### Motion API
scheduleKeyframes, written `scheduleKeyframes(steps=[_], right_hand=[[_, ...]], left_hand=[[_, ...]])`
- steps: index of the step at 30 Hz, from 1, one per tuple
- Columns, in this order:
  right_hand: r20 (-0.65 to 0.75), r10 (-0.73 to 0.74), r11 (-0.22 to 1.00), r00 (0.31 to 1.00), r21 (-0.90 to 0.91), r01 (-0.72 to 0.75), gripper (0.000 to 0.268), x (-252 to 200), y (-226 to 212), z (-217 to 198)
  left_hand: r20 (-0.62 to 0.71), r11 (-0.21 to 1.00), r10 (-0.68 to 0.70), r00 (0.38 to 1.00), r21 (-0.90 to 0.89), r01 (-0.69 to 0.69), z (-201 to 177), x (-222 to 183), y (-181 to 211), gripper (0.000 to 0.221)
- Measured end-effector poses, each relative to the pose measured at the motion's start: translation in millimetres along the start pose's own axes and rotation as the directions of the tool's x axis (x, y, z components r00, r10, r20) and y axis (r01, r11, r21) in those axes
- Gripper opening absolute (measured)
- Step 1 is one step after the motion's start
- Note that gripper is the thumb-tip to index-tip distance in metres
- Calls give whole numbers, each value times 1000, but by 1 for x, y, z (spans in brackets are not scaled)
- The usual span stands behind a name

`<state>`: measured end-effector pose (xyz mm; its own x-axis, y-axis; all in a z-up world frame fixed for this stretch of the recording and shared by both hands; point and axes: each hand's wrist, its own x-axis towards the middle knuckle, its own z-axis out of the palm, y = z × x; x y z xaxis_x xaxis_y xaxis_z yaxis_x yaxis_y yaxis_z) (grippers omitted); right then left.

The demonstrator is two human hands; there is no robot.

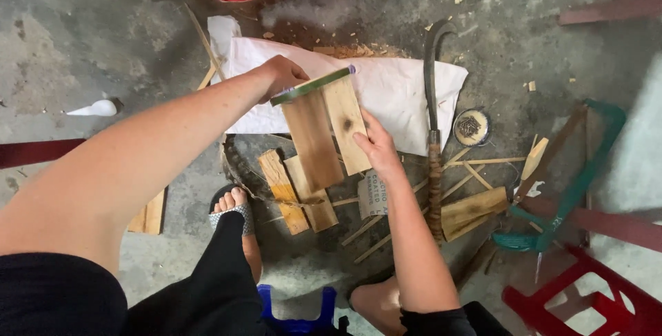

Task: Sanding and assembling wooden components into a circular frame using a hammer and tape.

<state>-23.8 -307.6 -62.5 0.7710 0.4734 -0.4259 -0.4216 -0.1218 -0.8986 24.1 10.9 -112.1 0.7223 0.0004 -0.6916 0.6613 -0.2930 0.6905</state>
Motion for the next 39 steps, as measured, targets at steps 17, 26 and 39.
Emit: scheduleKeyframes(steps=[17, 26, 39], right_hand=[[3, 3, 990, 1000, -138, -3, 69, 3, -5, 1], [1, 2, 978, 1000, -208, -2, 68, 3, -7, 1], [12, 0, 968, 1000, -250, 3, 72, 0, -12, -3]], left_hand=[[-21, 1000, 4, 1000, 23, -3, 8, 2, 6, 24], [-32, 926, 115, 993, 365, -96, 5, -46, 53, 25], [41, 916, 138, 990, 374, -143, 11, -10, 28, 25]])
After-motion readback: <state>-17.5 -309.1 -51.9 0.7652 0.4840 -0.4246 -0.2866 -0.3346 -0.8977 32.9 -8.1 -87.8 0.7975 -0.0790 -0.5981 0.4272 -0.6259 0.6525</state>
